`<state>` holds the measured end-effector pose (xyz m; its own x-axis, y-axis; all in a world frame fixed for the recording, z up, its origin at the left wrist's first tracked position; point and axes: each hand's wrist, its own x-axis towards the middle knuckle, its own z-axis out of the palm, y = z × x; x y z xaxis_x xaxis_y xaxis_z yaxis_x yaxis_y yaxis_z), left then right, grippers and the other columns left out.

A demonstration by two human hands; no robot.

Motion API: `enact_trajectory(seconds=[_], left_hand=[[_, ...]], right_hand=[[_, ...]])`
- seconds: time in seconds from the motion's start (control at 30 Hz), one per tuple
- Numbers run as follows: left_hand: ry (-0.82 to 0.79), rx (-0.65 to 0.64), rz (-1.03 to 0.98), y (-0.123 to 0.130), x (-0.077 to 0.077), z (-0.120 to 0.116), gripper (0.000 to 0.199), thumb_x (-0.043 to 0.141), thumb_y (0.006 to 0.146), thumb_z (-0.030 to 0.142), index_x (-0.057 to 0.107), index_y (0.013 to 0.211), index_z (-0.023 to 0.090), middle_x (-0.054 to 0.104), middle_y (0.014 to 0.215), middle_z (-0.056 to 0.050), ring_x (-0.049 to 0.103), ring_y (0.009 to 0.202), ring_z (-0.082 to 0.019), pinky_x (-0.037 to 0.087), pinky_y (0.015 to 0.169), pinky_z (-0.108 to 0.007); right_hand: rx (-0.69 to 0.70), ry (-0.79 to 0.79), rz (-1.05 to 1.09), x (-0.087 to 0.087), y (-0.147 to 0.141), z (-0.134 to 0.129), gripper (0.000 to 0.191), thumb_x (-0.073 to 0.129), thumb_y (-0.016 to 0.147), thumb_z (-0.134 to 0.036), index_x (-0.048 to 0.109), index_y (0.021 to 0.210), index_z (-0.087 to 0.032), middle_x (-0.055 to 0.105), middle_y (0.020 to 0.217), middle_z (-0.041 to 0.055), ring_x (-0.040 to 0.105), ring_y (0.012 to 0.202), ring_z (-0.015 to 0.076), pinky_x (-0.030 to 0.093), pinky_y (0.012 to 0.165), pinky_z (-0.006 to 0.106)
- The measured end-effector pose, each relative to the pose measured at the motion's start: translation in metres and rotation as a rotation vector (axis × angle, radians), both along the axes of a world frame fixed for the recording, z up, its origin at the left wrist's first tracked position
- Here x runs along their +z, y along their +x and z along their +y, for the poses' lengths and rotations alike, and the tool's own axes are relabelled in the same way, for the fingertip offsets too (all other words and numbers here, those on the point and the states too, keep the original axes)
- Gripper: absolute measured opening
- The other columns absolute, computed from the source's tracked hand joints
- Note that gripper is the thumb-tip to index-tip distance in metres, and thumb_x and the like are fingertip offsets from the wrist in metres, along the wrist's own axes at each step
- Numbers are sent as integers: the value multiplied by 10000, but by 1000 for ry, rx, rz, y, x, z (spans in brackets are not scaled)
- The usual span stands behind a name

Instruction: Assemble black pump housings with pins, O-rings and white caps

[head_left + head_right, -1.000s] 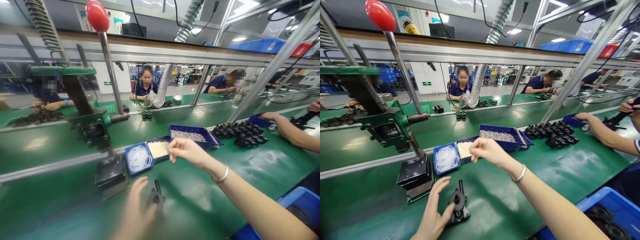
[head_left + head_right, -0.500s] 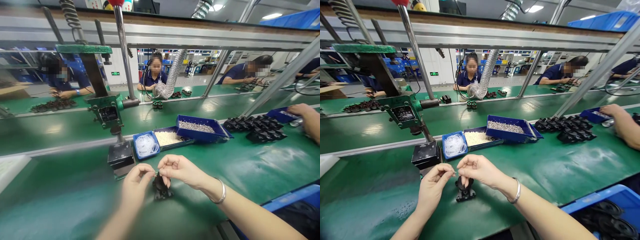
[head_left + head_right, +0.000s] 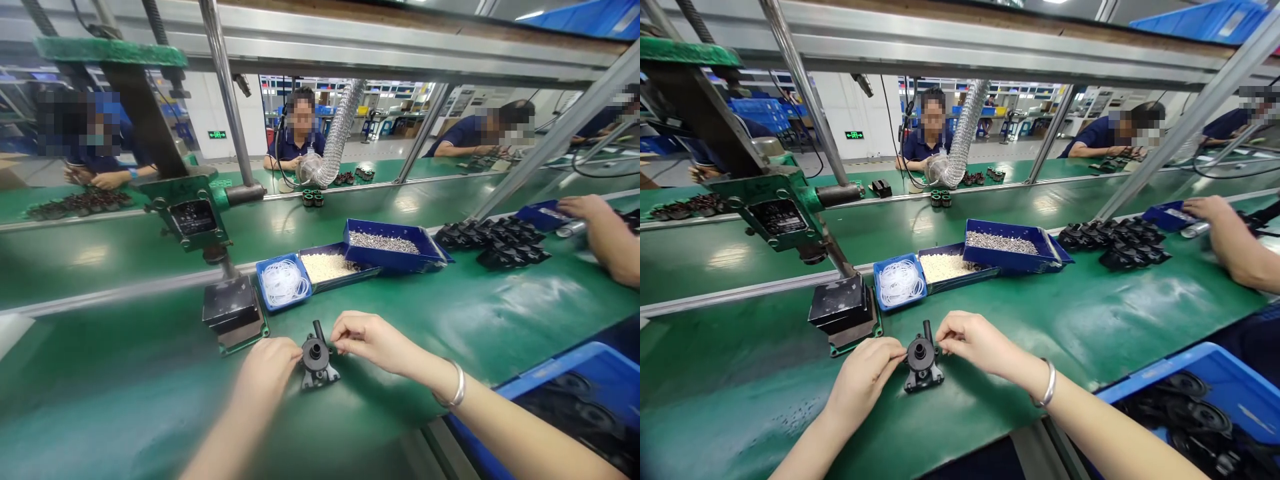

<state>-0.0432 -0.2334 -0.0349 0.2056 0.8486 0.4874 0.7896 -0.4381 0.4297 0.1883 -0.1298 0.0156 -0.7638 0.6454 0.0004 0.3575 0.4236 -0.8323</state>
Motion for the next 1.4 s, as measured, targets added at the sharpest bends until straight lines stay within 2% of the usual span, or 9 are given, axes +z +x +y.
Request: enact_trajectory(seconds=[0.13, 0.3, 0.47, 0.67, 0.87, 1.1, 1.2, 1.3, 1.4], left_hand=[[37, -78, 140, -1, 4, -2, 228, 456, 960, 122, 666, 1025, 181, 741, 973, -73, 679, 847, -197, 519, 757, -330], [30, -30, 68, 0, 3, -3, 193, 525, 941, 168, 642, 1093, 183, 745, 987, -76, 695, 878, -208, 549, 792, -334], [-2, -43, 7, -1, -2, -5, 142, 533, 935, 163, 641, 1023, 193, 750, 959, -63, 711, 866, -199, 568, 788, -321], [5, -31, -54, 1, -4, -7, 207, 560, 920, 194, 603, 1123, 194, 748, 1007, -73, 716, 894, -220, 587, 794, -354], [77, -40, -7, 5, -4, -8, 178, 551, 923, 196, 607, 1088, 162, 750, 954, -78, 718, 842, -232, 609, 749, -382], [335, -53, 229, 9, -9, -9, 203, 588, 882, 86, 615, 1080, 49, 766, 867, -129, 727, 738, -248, 618, 701, -405], [355, -53, 231, 10, -9, -9, 192, 590, 875, 76, 611, 1065, 58, 767, 845, -123, 730, 727, -239, 619, 700, -389], [266, -42, 136, 9, -11, -10, 244, 599, 867, 108, 587, 1110, 107, 771, 903, -109, 739, 782, -237, 621, 739, -381], [36, -8, 1, 10, -19, -13, 583, 709, 794, 253, 466, 1310, 132, 724, 1147, -158, 719, 986, -297, 619, 814, -425]], right_hand=[[79, 202, -52, -7, 0, -5, 89, 585, 923, -131, 632, 938, -206, 629, 935, 15, 603, 846, 161, 469, 761, 270], [138, 330, -119, -9, 0, -11, 137, 522, 960, -117, 587, 1047, -201, 586, 1003, 42, 577, 866, 175, 472, 767, 288], [157, 354, -109, -5, 1, -15, 158, 493, 981, -122, 559, 1098, -205, 565, 1032, 53, 566, 899, 179, 482, 795, 302], [121, 366, -38, -10, 2, -16, 140, 483, 991, -130, 540, 1091, -211, 555, 1055, 55, 567, 929, 178, 503, 821, 313], [52, 453, 7, -29, 9, -26, 184, 479, 997, -137, 547, 1156, -201, 574, 1079, 79, 583, 991, 197, 543, 862, 340], [91, 837, -139, -65, 24, -49, 444, 440, 966, -47, 425, 1408, -87, 565, 1266, 193, 561, 1140, 297, 547, 960, 440], [42, 801, -129, -66, 20, -50, 382, 455, 976, -85, 461, 1357, -114, 594, 1196, 178, 599, 1064, 283, 574, 900, 428], [22, 703, -65, -60, 14, -47, 299, 475, 979, -121, 481, 1276, -154, 594, 1164, 154, 600, 1054, 267, 578, 871, 415], [6, 569, 9, -53, 11, -43, 329, 480, 962, -126, 434, 1283, -180, 561, 1220, 148, 568, 1136, 259, 552, 934, 421]])
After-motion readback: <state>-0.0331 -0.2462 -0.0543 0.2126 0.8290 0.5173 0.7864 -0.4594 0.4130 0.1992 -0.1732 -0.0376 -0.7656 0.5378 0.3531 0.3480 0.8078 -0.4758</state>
